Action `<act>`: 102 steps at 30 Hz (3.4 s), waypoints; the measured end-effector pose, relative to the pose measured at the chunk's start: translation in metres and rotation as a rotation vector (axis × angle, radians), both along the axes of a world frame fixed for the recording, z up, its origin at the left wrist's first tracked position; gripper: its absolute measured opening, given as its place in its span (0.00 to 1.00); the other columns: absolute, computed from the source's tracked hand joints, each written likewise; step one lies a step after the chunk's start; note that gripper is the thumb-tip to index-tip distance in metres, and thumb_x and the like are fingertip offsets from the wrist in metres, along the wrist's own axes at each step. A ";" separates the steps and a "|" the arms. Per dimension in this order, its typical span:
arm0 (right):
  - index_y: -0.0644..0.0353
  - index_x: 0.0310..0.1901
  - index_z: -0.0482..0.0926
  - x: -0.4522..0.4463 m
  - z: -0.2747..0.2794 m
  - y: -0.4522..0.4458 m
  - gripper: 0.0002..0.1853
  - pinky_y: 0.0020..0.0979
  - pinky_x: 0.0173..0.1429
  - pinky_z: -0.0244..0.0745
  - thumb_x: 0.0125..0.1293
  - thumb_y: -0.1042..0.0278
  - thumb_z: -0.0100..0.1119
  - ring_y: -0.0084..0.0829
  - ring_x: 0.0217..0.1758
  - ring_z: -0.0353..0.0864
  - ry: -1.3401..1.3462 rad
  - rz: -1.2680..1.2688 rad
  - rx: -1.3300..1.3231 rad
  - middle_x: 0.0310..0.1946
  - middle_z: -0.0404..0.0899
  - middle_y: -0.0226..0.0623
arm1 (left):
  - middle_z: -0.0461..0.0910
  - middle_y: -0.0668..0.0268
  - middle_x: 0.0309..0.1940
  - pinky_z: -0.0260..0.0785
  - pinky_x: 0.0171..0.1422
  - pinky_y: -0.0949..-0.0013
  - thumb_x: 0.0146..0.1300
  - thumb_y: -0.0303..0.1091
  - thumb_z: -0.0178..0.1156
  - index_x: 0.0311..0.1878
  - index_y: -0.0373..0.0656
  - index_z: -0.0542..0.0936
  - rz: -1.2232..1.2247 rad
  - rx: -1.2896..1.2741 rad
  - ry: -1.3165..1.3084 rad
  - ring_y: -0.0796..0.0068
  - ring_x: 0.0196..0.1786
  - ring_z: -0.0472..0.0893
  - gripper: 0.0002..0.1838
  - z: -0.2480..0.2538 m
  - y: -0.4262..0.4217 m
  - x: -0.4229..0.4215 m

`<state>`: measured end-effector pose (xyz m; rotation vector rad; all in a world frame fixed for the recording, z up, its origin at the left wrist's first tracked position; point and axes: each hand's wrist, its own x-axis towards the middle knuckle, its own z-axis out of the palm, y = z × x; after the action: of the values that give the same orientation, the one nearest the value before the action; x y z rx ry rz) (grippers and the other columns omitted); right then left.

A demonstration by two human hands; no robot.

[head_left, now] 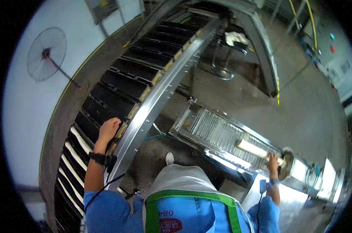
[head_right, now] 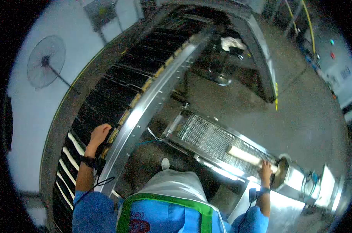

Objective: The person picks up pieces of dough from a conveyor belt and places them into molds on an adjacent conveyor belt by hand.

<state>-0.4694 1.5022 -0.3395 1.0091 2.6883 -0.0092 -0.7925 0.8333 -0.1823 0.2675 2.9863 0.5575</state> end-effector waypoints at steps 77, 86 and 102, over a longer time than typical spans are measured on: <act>0.66 0.52 0.62 -0.261 0.248 -0.187 0.25 0.25 0.50 0.63 0.50 0.75 0.56 0.26 0.45 0.68 1.139 0.106 -0.545 0.42 0.67 0.35 | 0.64 0.55 0.49 0.42 0.62 0.56 0.50 0.47 0.47 0.34 0.56 0.78 0.043 -0.204 0.028 0.53 0.59 0.56 0.13 -0.171 0.036 -0.209; 0.62 0.44 0.65 -0.433 0.227 -0.401 0.20 0.25 0.37 0.68 0.46 0.74 0.56 0.26 0.34 0.69 1.231 0.538 -0.895 0.34 0.67 0.34 | 0.48 0.46 0.60 0.44 0.63 0.59 0.47 0.36 0.55 0.54 0.46 0.61 0.777 0.575 0.274 0.51 0.62 0.49 0.28 -0.225 -0.003 -0.155; 0.51 0.38 0.74 -0.460 -0.044 -0.336 0.15 0.41 0.46 0.64 0.45 0.73 0.55 0.40 0.51 0.61 0.568 0.903 -0.373 0.46 0.65 0.36 | 0.46 0.46 0.60 0.49 0.62 0.59 0.47 0.33 0.56 0.57 0.38 0.61 0.825 0.763 0.170 0.52 0.60 0.53 0.31 -0.235 0.047 -0.191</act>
<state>-0.9290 1.1666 -0.3833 -0.4201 3.1915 -0.6679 -0.9836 0.8808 -0.4177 -0.9598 2.7587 1.7949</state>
